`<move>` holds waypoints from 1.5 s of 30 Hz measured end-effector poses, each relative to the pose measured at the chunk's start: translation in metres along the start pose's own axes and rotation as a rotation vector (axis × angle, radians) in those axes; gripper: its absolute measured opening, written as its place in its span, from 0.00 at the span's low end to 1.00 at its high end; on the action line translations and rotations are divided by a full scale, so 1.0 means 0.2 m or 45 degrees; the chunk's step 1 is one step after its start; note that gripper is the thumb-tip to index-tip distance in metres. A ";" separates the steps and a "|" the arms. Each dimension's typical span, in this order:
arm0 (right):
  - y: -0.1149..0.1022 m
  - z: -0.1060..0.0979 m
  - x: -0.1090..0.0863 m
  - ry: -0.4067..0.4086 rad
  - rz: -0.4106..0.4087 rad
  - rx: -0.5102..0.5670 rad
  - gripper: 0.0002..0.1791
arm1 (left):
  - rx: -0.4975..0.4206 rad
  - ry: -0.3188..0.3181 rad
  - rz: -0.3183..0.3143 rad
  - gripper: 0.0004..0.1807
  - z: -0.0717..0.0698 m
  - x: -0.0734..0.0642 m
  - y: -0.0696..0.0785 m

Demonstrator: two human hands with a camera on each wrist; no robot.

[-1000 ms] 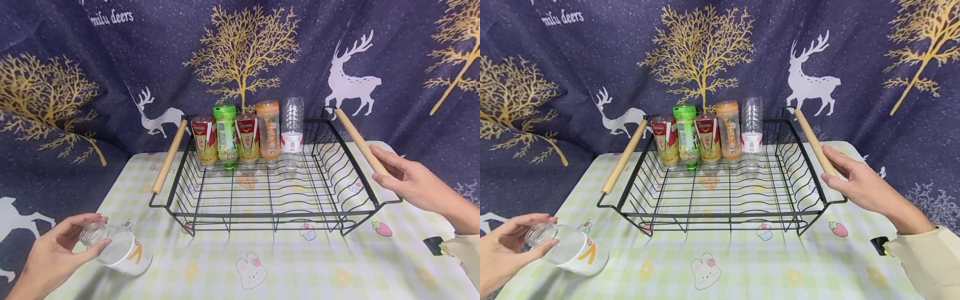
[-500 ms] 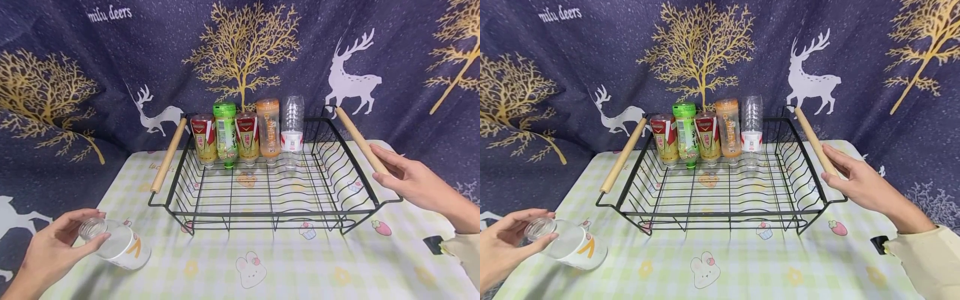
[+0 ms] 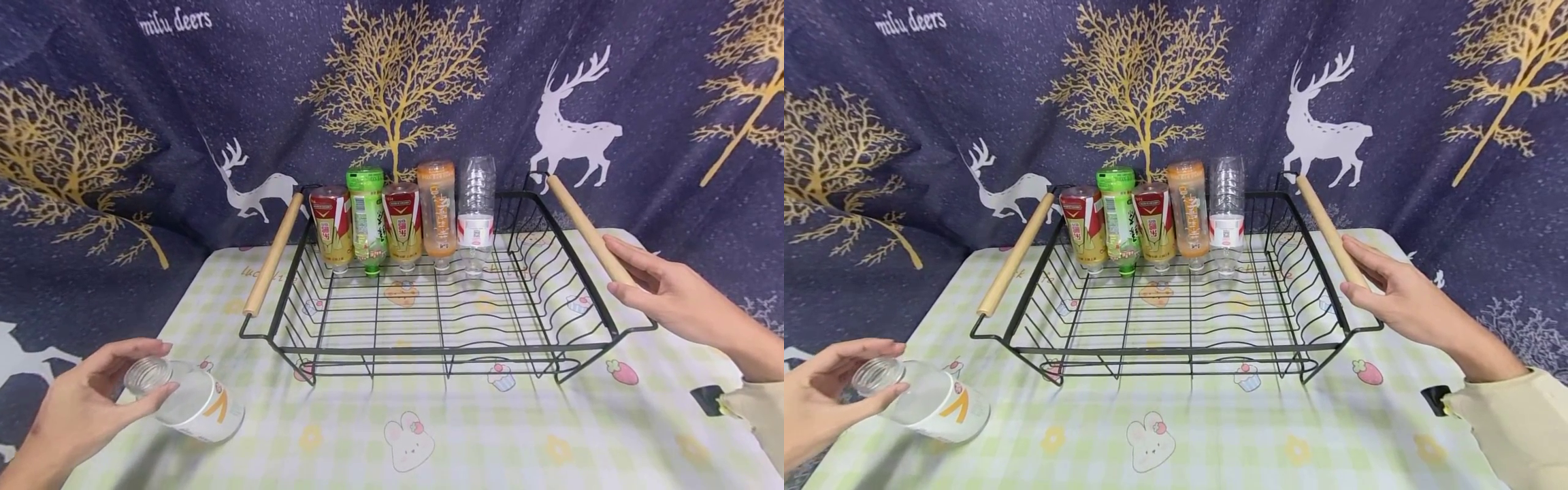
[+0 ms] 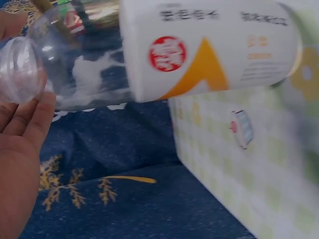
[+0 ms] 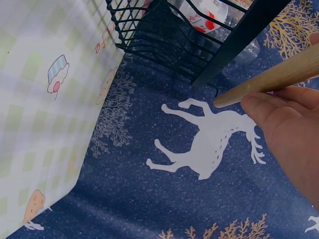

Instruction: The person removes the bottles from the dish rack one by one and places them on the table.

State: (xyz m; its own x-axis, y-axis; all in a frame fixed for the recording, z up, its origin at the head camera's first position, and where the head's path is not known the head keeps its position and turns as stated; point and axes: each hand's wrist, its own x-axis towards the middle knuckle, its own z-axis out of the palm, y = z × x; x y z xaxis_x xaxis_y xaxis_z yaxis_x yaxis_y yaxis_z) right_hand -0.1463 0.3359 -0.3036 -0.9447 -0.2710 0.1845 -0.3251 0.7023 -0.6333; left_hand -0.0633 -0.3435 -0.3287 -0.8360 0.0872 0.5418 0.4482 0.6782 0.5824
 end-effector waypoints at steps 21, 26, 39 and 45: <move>0.01 -0.01 0.01 0.003 -0.020 0.019 0.39 | -0.019 -0.195 0.230 0.41 -0.02 0.31 0.19; 0.01 -0.01 0.00 0.001 -0.006 0.004 0.39 | -0.037 -0.242 0.144 0.37 0.00 0.36 0.22; 0.02 -0.01 0.01 -0.024 -0.061 0.024 0.39 | -0.007 -0.430 0.013 0.31 0.12 0.47 0.31; 0.01 0.00 0.00 -0.024 -0.057 0.028 0.39 | -0.024 -0.458 0.011 0.32 0.17 0.50 0.32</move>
State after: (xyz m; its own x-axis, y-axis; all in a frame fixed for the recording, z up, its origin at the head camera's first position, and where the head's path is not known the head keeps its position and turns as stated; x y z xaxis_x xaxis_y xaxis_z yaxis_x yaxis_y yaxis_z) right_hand -0.1477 0.3375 -0.3040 -0.9281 -0.3145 0.1991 -0.3661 0.6746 -0.6410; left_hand -0.1299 -0.2671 -0.2576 -0.8887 0.3465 0.3002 0.4584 0.6632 0.5917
